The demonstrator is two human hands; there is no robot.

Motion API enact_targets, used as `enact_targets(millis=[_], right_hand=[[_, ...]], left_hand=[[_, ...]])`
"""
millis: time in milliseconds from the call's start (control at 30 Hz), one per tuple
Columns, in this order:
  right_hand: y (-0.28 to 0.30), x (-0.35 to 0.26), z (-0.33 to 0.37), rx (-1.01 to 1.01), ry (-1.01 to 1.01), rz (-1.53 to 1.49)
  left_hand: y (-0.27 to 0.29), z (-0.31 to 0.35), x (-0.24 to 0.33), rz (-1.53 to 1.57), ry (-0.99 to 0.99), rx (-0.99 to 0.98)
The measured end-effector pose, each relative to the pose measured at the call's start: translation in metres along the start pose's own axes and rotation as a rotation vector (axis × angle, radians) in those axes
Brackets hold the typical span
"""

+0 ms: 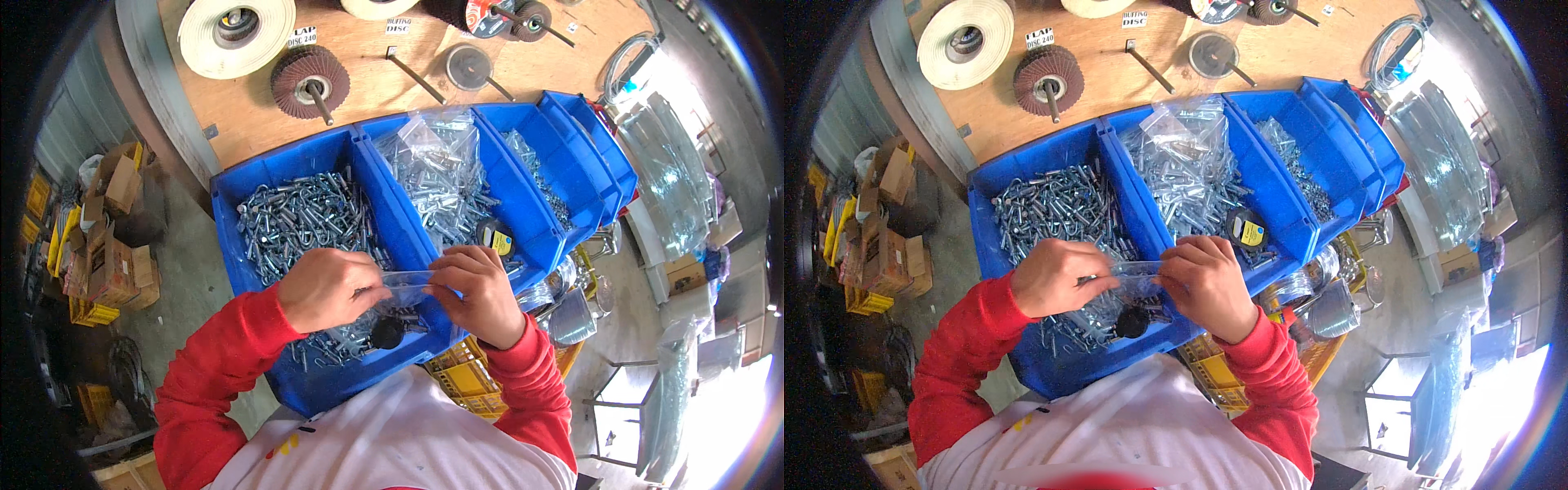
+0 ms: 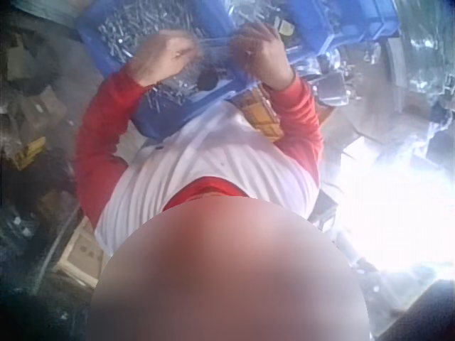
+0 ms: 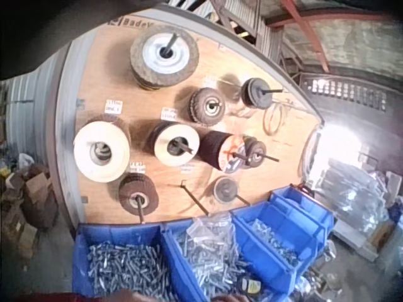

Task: The person repeatedly picks metal fasteners from blue bins and places them into small clear plastic bags. They open each bag, add fasteners, and set the filled bags back into the bins. The process is repeated continuously throughout the clip.

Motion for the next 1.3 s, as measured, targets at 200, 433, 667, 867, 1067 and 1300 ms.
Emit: enact_targets(millis=[200,433,667,867,1067,1300], right_hand=[[0.017,-0.003,-0.004,0.268,-0.200,-0.399],[0.010,-0.010,-0.007,0.453,-0.480,-0.825],[0.013,-0.039,-0.018,0.386,-0.296,-0.599],[0.006,-0.026,0.003,0.412,-0.436,-0.605],[-0.003,-0.026,0.025,0.572,-0.528,-0.808],[0.015,-0.086,0.074,0.996,-0.372,-0.549]], left_hand=[[0.039,-0.008,0.026,0.107,-0.066,0.167],[0.069,-0.012,0.043,0.212,0.103,0.266],[0.057,-0.026,0.064,0.037,-0.102,0.179],[0.041,-0.027,0.063,0.051,-0.120,0.223],[0.025,-0.048,0.089,0.104,-0.257,0.107],[0.024,-0.028,0.129,0.169,-0.501,-0.123]])
Point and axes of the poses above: each hand's wrist, its own z-axis away from the middle knuckle, its own y-axis out of the back of the hand, x = y × z, the point moved 6 cm from there along -z, towards the middle knuckle, and after that the axes turned 14 degrees about x, right-handed, at the moved point
